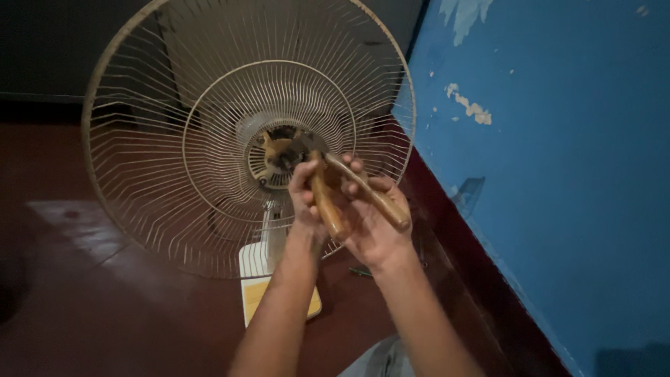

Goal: The person uses pliers to repeatedly grip and pull at the central hub of an electric fan's motor assembly. The person holds the fan cage with one hand while manipulating the hub with the other, attempting to dislodge or adjust a component.

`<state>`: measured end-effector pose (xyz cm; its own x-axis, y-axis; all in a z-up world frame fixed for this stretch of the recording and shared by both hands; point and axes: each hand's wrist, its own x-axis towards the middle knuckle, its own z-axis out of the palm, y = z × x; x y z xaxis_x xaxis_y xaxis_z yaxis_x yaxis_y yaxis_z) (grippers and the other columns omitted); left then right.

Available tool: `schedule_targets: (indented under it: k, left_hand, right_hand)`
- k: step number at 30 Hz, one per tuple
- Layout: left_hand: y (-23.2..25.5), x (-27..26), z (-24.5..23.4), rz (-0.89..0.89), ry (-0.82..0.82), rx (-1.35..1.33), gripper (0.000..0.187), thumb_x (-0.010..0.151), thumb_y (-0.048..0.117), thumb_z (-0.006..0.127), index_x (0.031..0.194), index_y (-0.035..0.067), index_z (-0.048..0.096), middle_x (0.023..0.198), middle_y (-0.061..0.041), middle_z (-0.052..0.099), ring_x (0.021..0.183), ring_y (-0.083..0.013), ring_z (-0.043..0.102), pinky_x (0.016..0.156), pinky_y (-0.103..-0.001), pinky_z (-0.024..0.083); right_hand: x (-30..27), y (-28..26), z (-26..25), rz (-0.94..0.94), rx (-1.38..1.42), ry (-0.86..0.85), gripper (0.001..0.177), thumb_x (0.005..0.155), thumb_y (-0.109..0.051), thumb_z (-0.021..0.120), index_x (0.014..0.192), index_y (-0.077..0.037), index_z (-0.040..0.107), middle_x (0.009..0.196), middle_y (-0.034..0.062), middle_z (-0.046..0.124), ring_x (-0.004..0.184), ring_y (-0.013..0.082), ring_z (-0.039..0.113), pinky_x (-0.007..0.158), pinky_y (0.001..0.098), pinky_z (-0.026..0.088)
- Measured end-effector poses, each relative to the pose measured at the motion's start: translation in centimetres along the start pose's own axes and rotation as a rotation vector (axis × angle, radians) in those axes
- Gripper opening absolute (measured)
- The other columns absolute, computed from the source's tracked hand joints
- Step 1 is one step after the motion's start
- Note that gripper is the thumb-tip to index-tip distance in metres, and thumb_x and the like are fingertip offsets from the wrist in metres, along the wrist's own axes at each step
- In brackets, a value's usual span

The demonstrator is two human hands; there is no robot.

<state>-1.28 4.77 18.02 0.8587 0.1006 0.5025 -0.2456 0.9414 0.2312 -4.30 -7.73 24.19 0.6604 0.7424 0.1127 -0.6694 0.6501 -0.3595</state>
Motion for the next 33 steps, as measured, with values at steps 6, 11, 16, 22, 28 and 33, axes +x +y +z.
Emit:
schedule_targets:
  k: [6,11,16,22,28,33]
  left_hand:
    - [0.1,0.2,2.7,-0.101,0.394,0.167,0.041,0.084,0.044,0.049,0.095,0.007,0.064,0.085,-0.01,0.064,0.069,-0.019,0.063,0.055,-0.031,0.055]
    - [0.1,0.4,3.3,-0.032,0.303,-0.046,0.04,0.088,0.039,0.046,0.094,0.003,0.062,0.086,-0.011,0.067,0.064,-0.0183,0.057,0.054,-0.028,0.05]
    - [-1.4,1.2,2.2,0.106,0.394,0.132,0.022,0.086,0.028,0.052,0.092,0.009,0.058,0.083,-0.011,0.063,0.07,-0.0206,0.059,0.065,-0.034,0.056]
    - [-3.1,1.2,-0.7,0.093,0.086,-0.123,0.031,0.082,0.032,0.06,0.094,0.003,0.061,0.083,-0.011,0.065,0.067,-0.0212,0.061,0.053,-0.032,0.055]
    - [-2.5,0.0,-1.7,0.033,-0.143,-0.246,0.034,0.085,0.028,0.063,0.107,0.002,0.06,0.1,-0.014,0.062,0.089,-0.0271,0.064,0.065,-0.031,0.058]
    - [-2.8,-0.5,-0.8,0.03,-0.183,-0.272,0.038,0.083,0.028,0.062,0.11,0.002,0.056,0.106,-0.013,0.06,0.103,-0.0316,0.062,0.092,-0.041,0.056]
  right_hand:
    - [0.3,-3.4,0.1,0.149,-0.758,0.28,0.027,0.1,-0.03,0.054,0.112,-0.009,0.066,0.084,0.001,0.065,0.07,0.0198,0.065,0.059,0.0376,0.06]
    - [1.2,-5.8,3.1,0.031,-1.29,0.148,0.048,0.096,-0.043,0.052,0.124,-0.006,0.064,0.092,0.0112,0.074,0.076,0.0235,0.074,0.054,0.0406,0.059]
    - [-2.6,-6.2,8.2,0.033,-2.536,0.196,0.077,0.091,-0.07,0.041,0.136,-0.008,0.053,0.102,0.0164,0.069,0.087,0.0283,0.073,0.069,0.0401,0.063]
    - [-5.5,0.0,8.6,0.057,-3.055,-0.017,0.095,0.086,-0.082,0.043,0.148,-0.01,0.039,0.135,0.0261,0.045,0.103,0.0426,0.06,0.069,0.0489,0.059]
    - [-5.9,2.3,7.1,-0.229,-3.048,0.044,0.065,0.093,-0.063,0.045,0.131,-0.011,0.056,0.136,0.0247,0.045,0.099,0.0432,0.057,0.064,0.0532,0.056]
    - [-5.8,2.2,5.3,-0.567,-3.042,-0.009,0.056,0.087,-0.059,0.055,0.117,-0.012,0.066,0.13,0.0233,0.051,0.102,0.0435,0.057,0.063,0.0549,0.054]
